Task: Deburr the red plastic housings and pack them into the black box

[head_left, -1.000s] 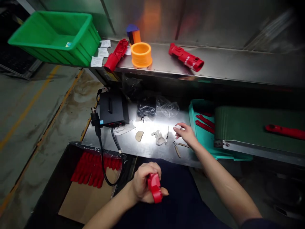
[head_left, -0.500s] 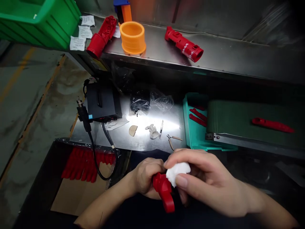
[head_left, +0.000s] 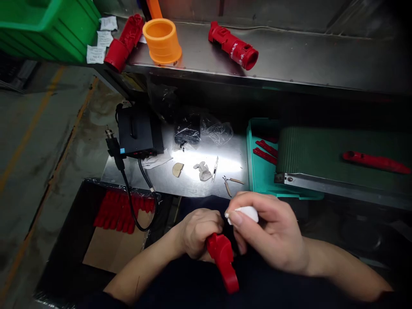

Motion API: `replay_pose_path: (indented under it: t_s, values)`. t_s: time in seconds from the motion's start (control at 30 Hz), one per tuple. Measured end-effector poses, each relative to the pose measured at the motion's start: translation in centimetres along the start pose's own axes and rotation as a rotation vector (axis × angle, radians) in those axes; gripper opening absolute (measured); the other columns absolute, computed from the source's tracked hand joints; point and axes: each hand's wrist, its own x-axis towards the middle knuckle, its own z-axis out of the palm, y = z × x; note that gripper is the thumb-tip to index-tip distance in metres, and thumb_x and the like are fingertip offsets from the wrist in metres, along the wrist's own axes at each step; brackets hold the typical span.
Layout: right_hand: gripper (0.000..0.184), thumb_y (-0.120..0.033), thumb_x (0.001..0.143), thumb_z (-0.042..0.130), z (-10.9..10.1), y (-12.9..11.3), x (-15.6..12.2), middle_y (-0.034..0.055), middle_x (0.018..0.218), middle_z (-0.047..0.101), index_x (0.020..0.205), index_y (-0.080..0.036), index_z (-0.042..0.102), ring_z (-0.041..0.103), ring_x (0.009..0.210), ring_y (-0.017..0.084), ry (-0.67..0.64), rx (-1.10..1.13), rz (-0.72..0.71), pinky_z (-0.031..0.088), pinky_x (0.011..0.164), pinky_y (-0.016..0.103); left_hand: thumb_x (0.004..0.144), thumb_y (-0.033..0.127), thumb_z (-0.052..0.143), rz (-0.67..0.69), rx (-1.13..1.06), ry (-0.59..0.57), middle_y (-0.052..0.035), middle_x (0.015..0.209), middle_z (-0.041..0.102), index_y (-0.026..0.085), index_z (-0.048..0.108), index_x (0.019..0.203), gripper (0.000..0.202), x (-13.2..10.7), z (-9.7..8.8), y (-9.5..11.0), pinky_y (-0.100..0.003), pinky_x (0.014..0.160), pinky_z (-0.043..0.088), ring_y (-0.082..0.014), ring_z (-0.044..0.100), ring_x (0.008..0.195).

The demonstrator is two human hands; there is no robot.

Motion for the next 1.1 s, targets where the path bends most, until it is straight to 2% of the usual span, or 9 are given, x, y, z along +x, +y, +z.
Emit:
replay_pose_path:
  t_s: [0.1,0.27,0.37,0.47,0.63,0.77,0.9,1.03,1.1]
  values:
    - [0.008,-0.013,0.095,0.060,-0.7,-0.7,-0.1,-0.0038,0.060,0.061,0.099,-0.014,0.067,0.058,0.050,0.009,-0.071,0.088,-0.047,0.047,0.052,0.021,0.098,0.037,0.057,-0.018,0.012,0.001,0.0013,0.070,0.054,0.024,0.048,0.100,0.016,0.4,0.2,0.4,-0.031,0.053,0.047,-0.0173,0.056,0.058]
    - [0.009,-0.007,0.090,0.062,-0.9,-1.0,-0.3,0.0040,0.074,0.066,0.094,-0.009,0.070,0.060,0.063,0.010,-0.161,-0.043,-0.172,0.048,0.058,0.021,0.100,0.033,0.049,-0.051,0.024,-0.039,0.0008,0.067,0.053,0.024,0.049,0.091,0.012,0.8,0.4,0.7,-0.032,0.050,0.045,-0.0172,0.055,0.055]
    - [0.011,-0.012,0.093,0.059,-0.7,0.2,-0.8,-0.0003,0.062,0.061,0.084,-0.013,0.067,0.056,0.052,0.009,-0.049,-0.060,-0.052,0.044,0.050,0.021,0.095,0.037,0.058,-0.031,0.035,-0.032,0.0014,0.067,0.056,0.025,0.049,0.101,0.016,0.9,0.7,0.6,-0.032,0.048,0.044,-0.0174,0.054,0.054]
    - [0.013,-0.025,0.101,0.057,-0.9,1.5,-1.4,-0.0060,0.051,0.056,0.092,-0.017,0.063,0.052,0.040,0.009,0.050,0.146,0.149,0.040,0.041,0.020,0.092,0.038,0.065,-0.014,0.066,-0.010,0.0024,0.070,0.058,0.028,0.045,0.108,0.028,0.6,0.8,0.5,-0.031,0.051,0.046,-0.0159,0.054,0.053]
    - [0.013,-0.029,0.102,0.058,-2.0,3.4,-2.2,-0.0049,0.060,0.059,0.111,-0.021,0.063,0.057,0.050,0.013,0.285,0.139,0.015,0.048,0.051,0.026,0.093,0.041,0.067,-0.109,0.169,-0.015,0.0015,0.070,0.059,0.028,0.045,0.105,0.029,-0.5,1.1,0.4,-0.030,0.053,0.050,-0.0155,0.058,0.054]
    - [0.033,-0.045,0.093,0.068,-3.5,9.1,-1.4,0.0037,0.082,0.070,0.115,-0.020,0.067,0.067,0.066,0.018,0.383,-0.236,0.084,0.055,0.066,0.033,0.094,0.043,0.064,-0.119,0.231,-0.005,-0.0011,0.073,0.061,0.027,0.046,0.109,0.028,-1.1,1.3,-0.2,-0.031,0.054,0.053,-0.0175,0.062,0.057]
    - [0.069,-0.049,0.084,0.076,-4.9,17.8,-3.3,0.0138,0.120,0.071,0.142,-0.019,0.054,0.072,0.074,0.021,0.393,-0.286,0.305,0.059,0.068,0.035,0.092,0.040,0.069,-0.078,0.307,-0.023,-0.0059,0.086,0.067,0.026,0.042,0.130,0.049,-1.3,1.4,-1.7,-0.032,0.057,0.055,-0.0208,0.068,0.067]
    - [0.027,-0.043,0.090,0.075,-6.6,24.4,-11.8,0.0030,0.087,0.074,0.101,-0.018,0.072,0.069,0.074,0.016,0.484,-0.224,0.511,0.059,0.075,0.033,0.093,0.044,0.068,-0.057,0.376,-0.117,-0.0095,0.091,0.068,0.023,0.039,0.140,0.059,-1.1,1.3,-3.3,-0.033,0.062,0.057,-0.0225,0.070,0.073]
    - [0.026,-0.040,0.097,0.068,-8.2,27.0,-16.6,0.0013,0.088,0.070,0.099,-0.015,0.069,0.067,0.072,0.014,0.654,-0.188,0.646,0.059,0.070,0.031,0.093,0.043,0.068,-0.054,0.391,-0.187,-0.0103,0.092,0.068,0.022,0.041,0.141,0.059,-0.6,1.4,-3.9,-0.033,0.064,0.057,-0.0228,0.070,0.074]
